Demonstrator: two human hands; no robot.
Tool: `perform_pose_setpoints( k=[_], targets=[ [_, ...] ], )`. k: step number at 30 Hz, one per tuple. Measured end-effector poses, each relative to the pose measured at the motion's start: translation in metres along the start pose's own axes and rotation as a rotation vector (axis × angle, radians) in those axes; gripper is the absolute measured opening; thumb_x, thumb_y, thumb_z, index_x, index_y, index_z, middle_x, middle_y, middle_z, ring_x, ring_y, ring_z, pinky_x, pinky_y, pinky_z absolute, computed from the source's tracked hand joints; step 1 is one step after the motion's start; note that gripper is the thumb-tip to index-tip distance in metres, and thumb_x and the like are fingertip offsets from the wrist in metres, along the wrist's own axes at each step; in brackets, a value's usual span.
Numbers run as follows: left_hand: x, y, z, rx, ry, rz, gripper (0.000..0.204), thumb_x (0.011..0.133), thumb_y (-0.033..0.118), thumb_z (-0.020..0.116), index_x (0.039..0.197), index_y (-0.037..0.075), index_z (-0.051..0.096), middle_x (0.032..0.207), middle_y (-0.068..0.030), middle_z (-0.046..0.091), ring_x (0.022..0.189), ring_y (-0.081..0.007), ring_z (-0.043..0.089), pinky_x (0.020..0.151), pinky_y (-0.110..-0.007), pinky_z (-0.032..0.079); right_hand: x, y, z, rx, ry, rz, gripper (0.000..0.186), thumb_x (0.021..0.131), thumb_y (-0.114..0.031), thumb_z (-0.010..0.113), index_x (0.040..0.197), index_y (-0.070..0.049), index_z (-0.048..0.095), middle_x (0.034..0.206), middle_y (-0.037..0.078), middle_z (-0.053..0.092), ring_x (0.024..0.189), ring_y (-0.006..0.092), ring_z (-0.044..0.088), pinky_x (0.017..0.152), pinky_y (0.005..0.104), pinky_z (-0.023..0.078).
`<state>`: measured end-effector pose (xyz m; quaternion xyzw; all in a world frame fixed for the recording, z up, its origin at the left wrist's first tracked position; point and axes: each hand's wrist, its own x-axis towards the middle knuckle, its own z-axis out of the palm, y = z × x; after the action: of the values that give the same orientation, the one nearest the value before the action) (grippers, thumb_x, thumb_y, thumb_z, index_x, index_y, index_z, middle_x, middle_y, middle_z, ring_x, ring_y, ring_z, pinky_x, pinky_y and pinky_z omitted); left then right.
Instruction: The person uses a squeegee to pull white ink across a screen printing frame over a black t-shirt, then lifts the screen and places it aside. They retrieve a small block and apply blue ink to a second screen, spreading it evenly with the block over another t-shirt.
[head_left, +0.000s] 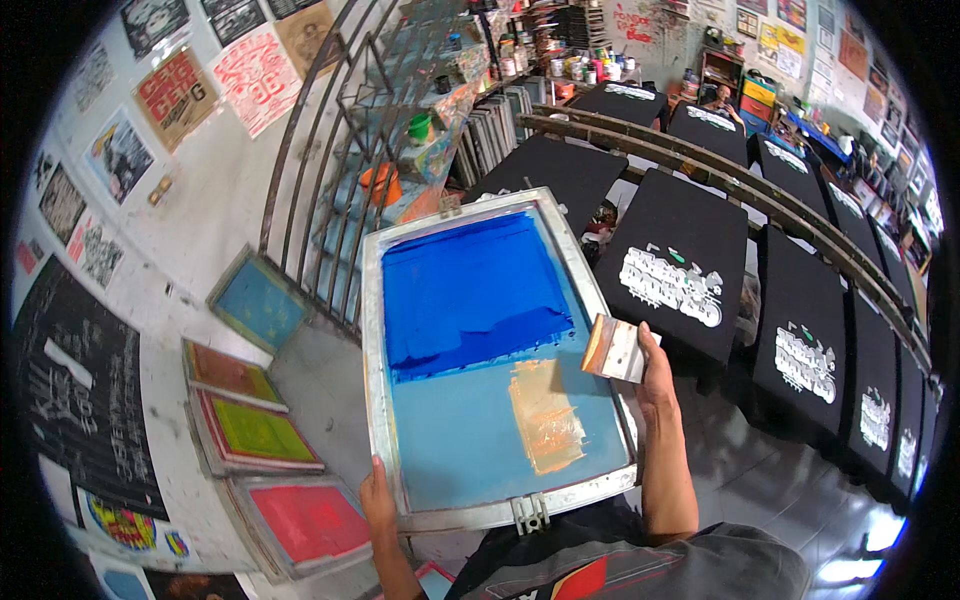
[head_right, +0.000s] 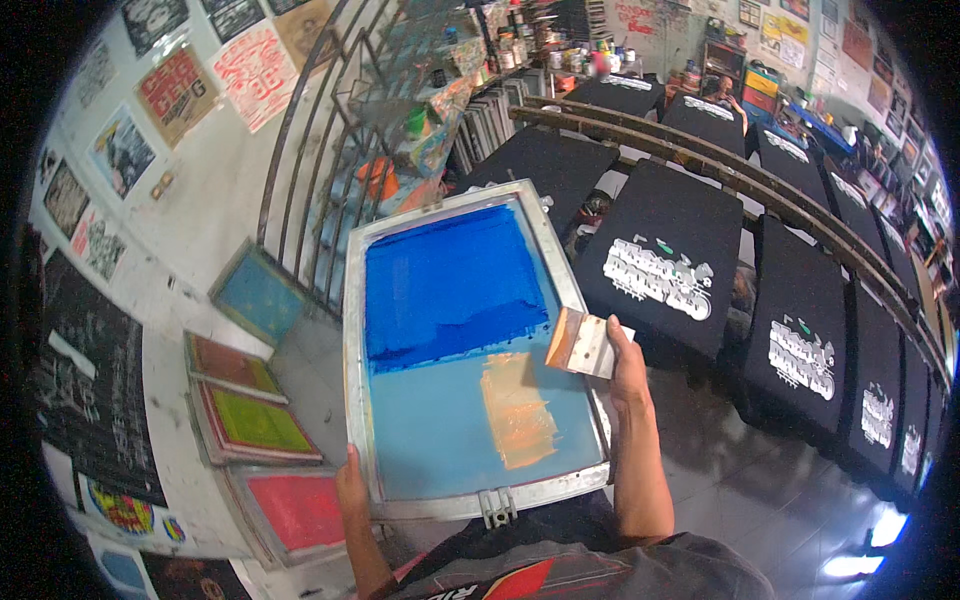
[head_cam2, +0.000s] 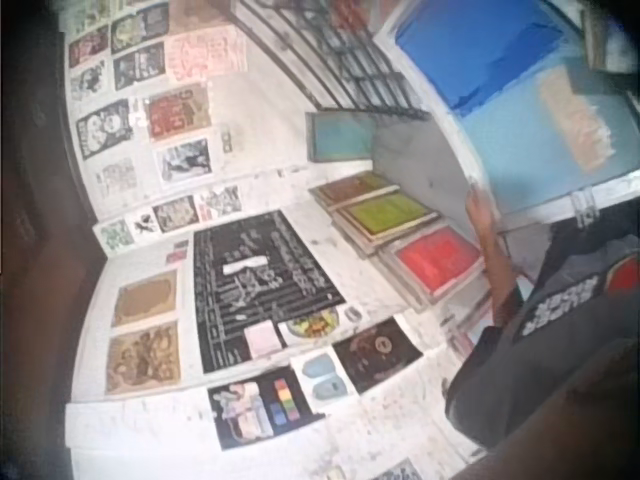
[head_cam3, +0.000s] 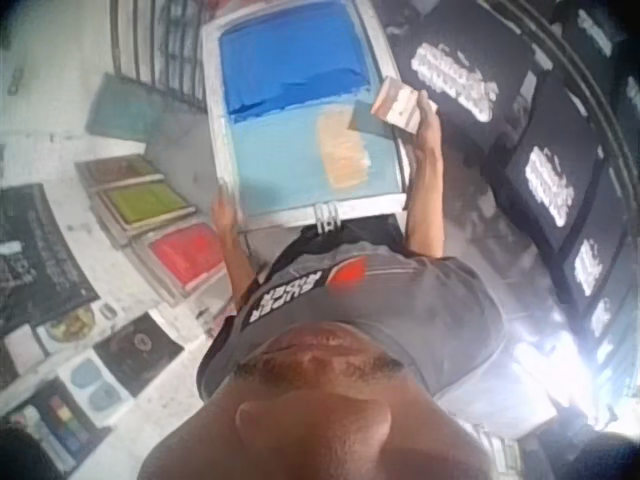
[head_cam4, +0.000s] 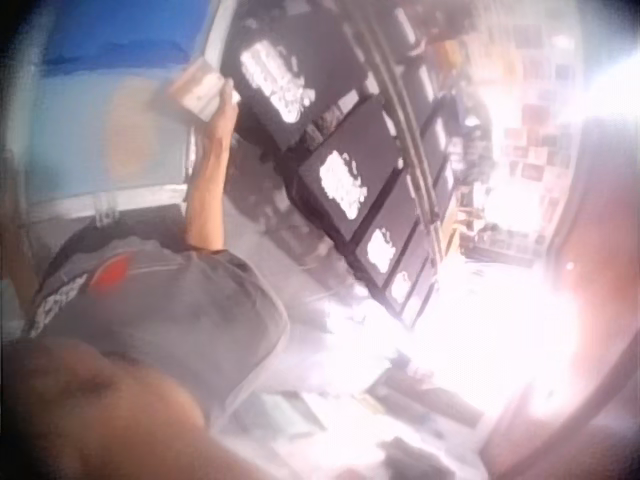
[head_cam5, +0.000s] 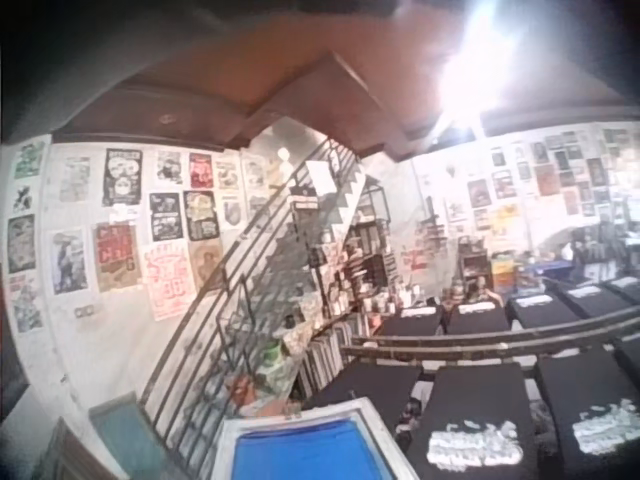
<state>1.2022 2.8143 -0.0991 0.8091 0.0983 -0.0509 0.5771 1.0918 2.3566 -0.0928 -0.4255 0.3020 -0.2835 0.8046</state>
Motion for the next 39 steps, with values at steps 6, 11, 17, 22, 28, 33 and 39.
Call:
perform_pose_setpoints(
  k=[6, 11, 17, 22, 28, 33, 39],
  targets=[
    [0.156, 0.062, 0.082, 0.147, -0.235, 0.217, 0.052, 0.111, 0.045, 0.054, 0.114, -0.004, 0.07, 0.098, -0.0066, 0.068, 0.089, -0.0152, 0.06, 0.081, -0.033, 0.049, 0.092, -0.028, 0.028, 0.112, 0.125, -0.091, 0.05, 0.109, -0.043, 0.054, 0.132, -0.001, 0.065, 0.121, 0.01, 0.073, 0.106, 0.0186, 0.072, 0.096, 0.0352, 0.054],
    [0.259, 0.121, 0.173, 0.12, -0.414, 0.19, 0.053, 0.11, 0.039, 0.056, 0.14, -0.004, 0.063, 0.122, -0.013, 0.071, 0.111, -0.0198, 0.064, 0.097, -0.034, 0.049, 0.167, -0.024, 0.027, 0.163, 0.254, -0.151, 0.05, 0.106, -0.045, 0.058, 0.141, -0.009, 0.06, 0.134, 0.007, 0.069, 0.122, 0.0191, 0.066, 0.11, 0.036, 0.047],
    [0.404, 0.173, 0.28, 0.138, -0.602, 0.228, 0.051, 0.108, 0.035, 0.06, 0.141, -0.004, 0.063, 0.124, -0.014, 0.072, 0.113, -0.0211, 0.065, 0.1, -0.034, 0.049, 0.253, -0.01, 0.061, 0.241, 0.393, -0.241, 0.05, 0.104, -0.046, 0.061, 0.139, -0.01, 0.062, 0.133, 0.007, 0.07, 0.121, 0.019, 0.067, 0.109, 0.0357, 0.048],
    [0.544, 0.196, 0.355, 0.14, -0.757, 0.309, 0.049, 0.106, 0.03, 0.065, 0.141, -0.004, 0.063, 0.128, -0.0149, 0.073, 0.113, -0.0214, 0.066, 0.1, -0.034, 0.05, 0.325, -0.013, 0.13, 0.231, 0.495, -0.34, 0.048, 0.109, -0.044, 0.054, 0.132, -0.004, 0.065, 0.122, 0.009, 0.073, 0.109, 0.0198, 0.071, 0.1, 0.0364, 0.053],
    [0.621, 0.233, 0.404, 0.181, -0.881, 0.279, 0.053, 0.106, 0.031, 0.065, 0.146, -0.003, 0.059, 0.131, -0.0154, 0.071, 0.118, -0.0223, 0.065, 0.102, -0.035, 0.049, 0.376, -0.005, 0.165, 0.267, 0.575, -0.349, 0.045, 0.106, -0.044, 0.06, 0.133, -0.007, 0.064, 0.127, 0.006, 0.07, 0.119, 0.0196, 0.066, 0.108, 0.0357, 0.049],
    [0.638, 0.242, 0.421, 0.218, -0.911, 0.27, 0.05, 0.105, 0.028, 0.066, 0.145, -0.002, 0.06, 0.127, -0.0147, 0.073, 0.115, -0.0211, 0.066, 0.101, -0.035, 0.05, 0.392, 0.008, 0.156, 0.255, 0.709, -0.31, 0.052, 0.107, -0.048, 0.057, 0.139, -0.007, 0.061, 0.132, 0.007, 0.07, 0.121, 0.02, 0.066, 0.109, 0.0376, 0.049],
    [0.63, 0.242, 0.433, 0.257, -0.89, 0.259, 0.048, 0.105, 0.022, 0.067, 0.144, -0.004, 0.06, 0.124, -0.0151, 0.073, 0.112, -0.0194, 0.066, 0.1, -0.034, 0.05, 0.395, 0.008, 0.14, 0.344, 0.644, -0.369, 0.048, 0.109, -0.042, 0.056, 0.139, -0.004, 0.061, 0.132, 0.007, 0.07, 0.12, 0.0204, 0.068, 0.108, 0.0382, 0.051]
  ],
)
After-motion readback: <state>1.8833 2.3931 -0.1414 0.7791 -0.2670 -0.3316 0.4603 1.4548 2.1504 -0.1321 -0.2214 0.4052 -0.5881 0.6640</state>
